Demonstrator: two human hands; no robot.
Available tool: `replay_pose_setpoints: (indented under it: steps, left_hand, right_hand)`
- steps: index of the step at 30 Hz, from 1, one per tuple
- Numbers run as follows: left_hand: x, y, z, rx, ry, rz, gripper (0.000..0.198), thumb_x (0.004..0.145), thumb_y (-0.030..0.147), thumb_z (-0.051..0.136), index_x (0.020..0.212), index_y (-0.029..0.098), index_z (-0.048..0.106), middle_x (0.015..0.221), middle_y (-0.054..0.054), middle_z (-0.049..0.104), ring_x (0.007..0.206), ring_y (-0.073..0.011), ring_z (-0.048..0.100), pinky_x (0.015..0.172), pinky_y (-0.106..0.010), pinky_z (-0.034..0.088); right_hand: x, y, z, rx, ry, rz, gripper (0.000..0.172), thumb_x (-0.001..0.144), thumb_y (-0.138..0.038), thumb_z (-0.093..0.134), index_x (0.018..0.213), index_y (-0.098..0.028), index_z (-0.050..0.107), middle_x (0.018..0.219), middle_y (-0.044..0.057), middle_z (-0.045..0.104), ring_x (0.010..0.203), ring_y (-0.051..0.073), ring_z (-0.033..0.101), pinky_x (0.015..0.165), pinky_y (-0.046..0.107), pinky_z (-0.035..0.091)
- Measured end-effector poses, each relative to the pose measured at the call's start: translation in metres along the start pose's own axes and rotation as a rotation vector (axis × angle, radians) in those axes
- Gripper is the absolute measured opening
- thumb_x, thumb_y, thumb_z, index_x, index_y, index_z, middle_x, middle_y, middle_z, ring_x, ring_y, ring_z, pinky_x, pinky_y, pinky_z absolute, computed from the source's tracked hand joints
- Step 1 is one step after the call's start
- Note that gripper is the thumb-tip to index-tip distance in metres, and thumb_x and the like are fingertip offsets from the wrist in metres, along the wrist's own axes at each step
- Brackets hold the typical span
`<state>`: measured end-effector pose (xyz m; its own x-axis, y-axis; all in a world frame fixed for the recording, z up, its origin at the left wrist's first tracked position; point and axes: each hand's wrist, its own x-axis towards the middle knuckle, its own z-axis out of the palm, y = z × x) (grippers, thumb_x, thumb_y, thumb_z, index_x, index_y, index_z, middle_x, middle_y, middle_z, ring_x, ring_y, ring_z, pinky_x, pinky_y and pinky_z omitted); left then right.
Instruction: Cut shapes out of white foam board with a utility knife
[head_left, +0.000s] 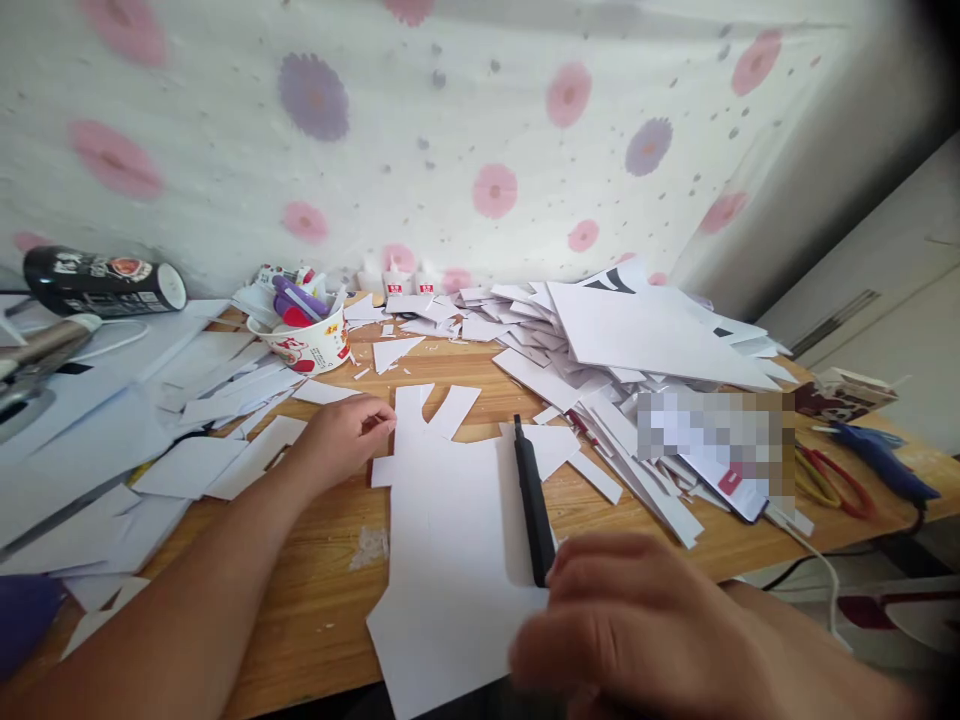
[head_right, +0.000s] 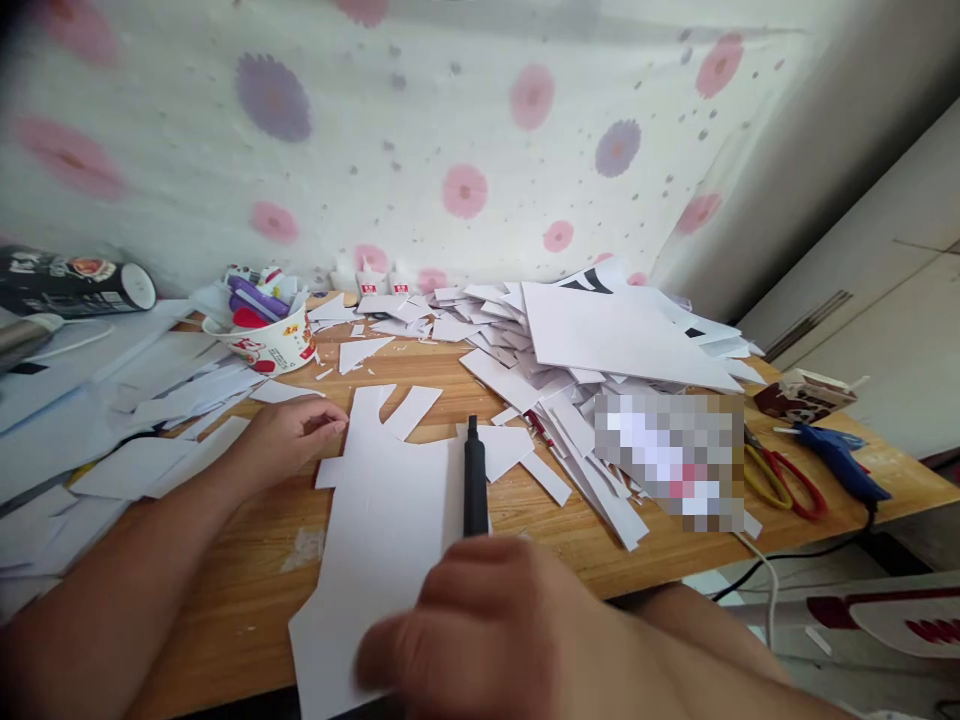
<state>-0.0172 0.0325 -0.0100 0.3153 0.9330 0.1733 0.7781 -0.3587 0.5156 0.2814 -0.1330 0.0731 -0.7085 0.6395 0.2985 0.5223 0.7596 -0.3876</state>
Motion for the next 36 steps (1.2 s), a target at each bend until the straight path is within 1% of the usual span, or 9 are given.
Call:
replay_pose_setpoints:
  steps: [2, 5, 9, 13, 21, 24, 29, 33, 36]
  left_hand:
    - [0.0, 0.001, 0.0, -0.002, 0.02, -0.004, 0.021, 0.081, 0.036, 0.049, 0.077, 0.023, 0.065, 0.082, -0.003, 0.07, 0.078, -0.022, 0.063, 0.07, -0.032, 0.047]
    - [-0.002, -0.001, 0.002, -0.02, 0.071, -0.018, 0.02, 0.083, 0.031, 0.047, 0.088, 0.022, 0.064, 0.09, -0.005, 0.072, 0.084, -0.0215, 0.066, 0.074, -0.032, 0.051]
    - [-0.004, -0.003, 0.005, -0.073, 0.127, -0.026, 0.016, 0.081, 0.03, 0.053, 0.09, 0.023, 0.064, 0.092, -0.006, 0.072, 0.086, -0.0227, 0.068, 0.076, -0.035, 0.052]
    - [-0.001, -0.006, 0.009, -0.11, 0.145, -0.039, 0.013, 0.078, 0.027, 0.055, 0.084, 0.023, 0.065, 0.087, -0.005, 0.073, 0.082, -0.0225, 0.068, 0.076, -0.035, 0.053]
    - [0.0, 0.007, 0.016, -0.033, 0.153, -0.119, 0.015, 0.082, 0.03, 0.052, 0.089, 0.022, 0.062, 0.095, -0.006, 0.071, 0.086, -0.0224, 0.067, 0.078, -0.035, 0.051]
    - [-0.001, 0.009, 0.015, 0.03, 0.135, -0.168, 0.019, 0.082, 0.031, 0.051, 0.096, 0.022, 0.061, 0.098, -0.005, 0.07, 0.088, -0.0219, 0.067, 0.078, -0.034, 0.05]
    - [0.005, 0.007, 0.007, 0.128, 0.107, -0.262, 0.028, 0.086, 0.035, 0.049, 0.109, 0.02, 0.056, 0.098, -0.007, 0.071, 0.088, -0.0247, 0.067, 0.073, -0.035, 0.049]
    - [0.002, 0.014, -0.004, 0.175, 0.031, -0.239, 0.018, 0.085, 0.029, 0.052, 0.097, 0.02, 0.061, 0.1, -0.008, 0.072, 0.092, -0.0254, 0.068, 0.073, -0.034, 0.049]
    - [-0.02, 0.029, -0.017, 0.227, -0.013, -0.182, 0.019, 0.086, 0.027, 0.051, 0.099, 0.019, 0.063, 0.107, -0.01, 0.07, 0.098, -0.0268, 0.066, 0.08, -0.038, 0.05]
  right_hand:
    - [0.003, 0.029, 0.003, -0.052, 0.094, -0.008, 0.045, 0.09, -0.018, 0.046, 0.132, -0.033, 0.052, 0.098, 0.003, 0.073, 0.081, 0.018, 0.069, 0.071, 0.029, 0.06]
    - [0.002, 0.08, 0.015, -0.182, 0.206, 0.267, 0.042, 0.089, -0.013, 0.045, 0.125, -0.027, 0.059, 0.108, 0.008, 0.069, 0.088, 0.02, 0.068, 0.073, 0.031, 0.057]
    - [0.004, 0.114, 0.029, -0.392, 0.017, 0.269, 0.063, 0.078, 0.001, 0.043, 0.129, -0.034, 0.058, 0.105, 0.007, 0.064, 0.084, 0.019, 0.064, 0.072, 0.032, 0.054]
    - [0.016, 0.109, 0.038, -0.594, -0.147, 0.116, 0.073, 0.069, 0.005, 0.048, 0.128, -0.036, 0.058, 0.105, 0.008, 0.061, 0.089, 0.024, 0.06, 0.069, 0.033, 0.049]
    - [0.027, 0.101, 0.042, -0.617, -0.164, 0.014, 0.021, 0.088, -0.011, 0.052, 0.091, -0.024, 0.067, 0.09, 0.005, 0.059, 0.076, 0.019, 0.053, 0.064, 0.029, 0.038]
    - [0.019, 0.103, 0.037, -0.585, -0.042, -0.004, 0.017, 0.087, -0.011, 0.051, 0.084, -0.022, 0.064, 0.086, 0.006, 0.057, 0.073, 0.019, 0.05, 0.062, 0.029, 0.036]
    - [0.005, 0.109, 0.028, -0.343, 0.322, 0.048, 0.02, 0.083, -0.009, 0.05, 0.098, -0.019, 0.057, 0.085, 0.007, 0.056, 0.072, 0.018, 0.051, 0.061, 0.028, 0.04]
    - [-0.003, 0.105, 0.035, -0.173, 0.378, -0.031, 0.018, 0.084, -0.011, 0.055, 0.097, -0.022, 0.051, 0.079, 0.003, 0.059, 0.069, 0.017, 0.054, 0.061, 0.028, 0.042]
    - [-0.009, 0.096, 0.044, -0.081, 0.461, -0.01, 0.019, 0.081, -0.01, 0.056, 0.092, -0.023, 0.048, 0.072, -0.001, 0.058, 0.061, 0.014, 0.054, 0.057, 0.026, 0.042]
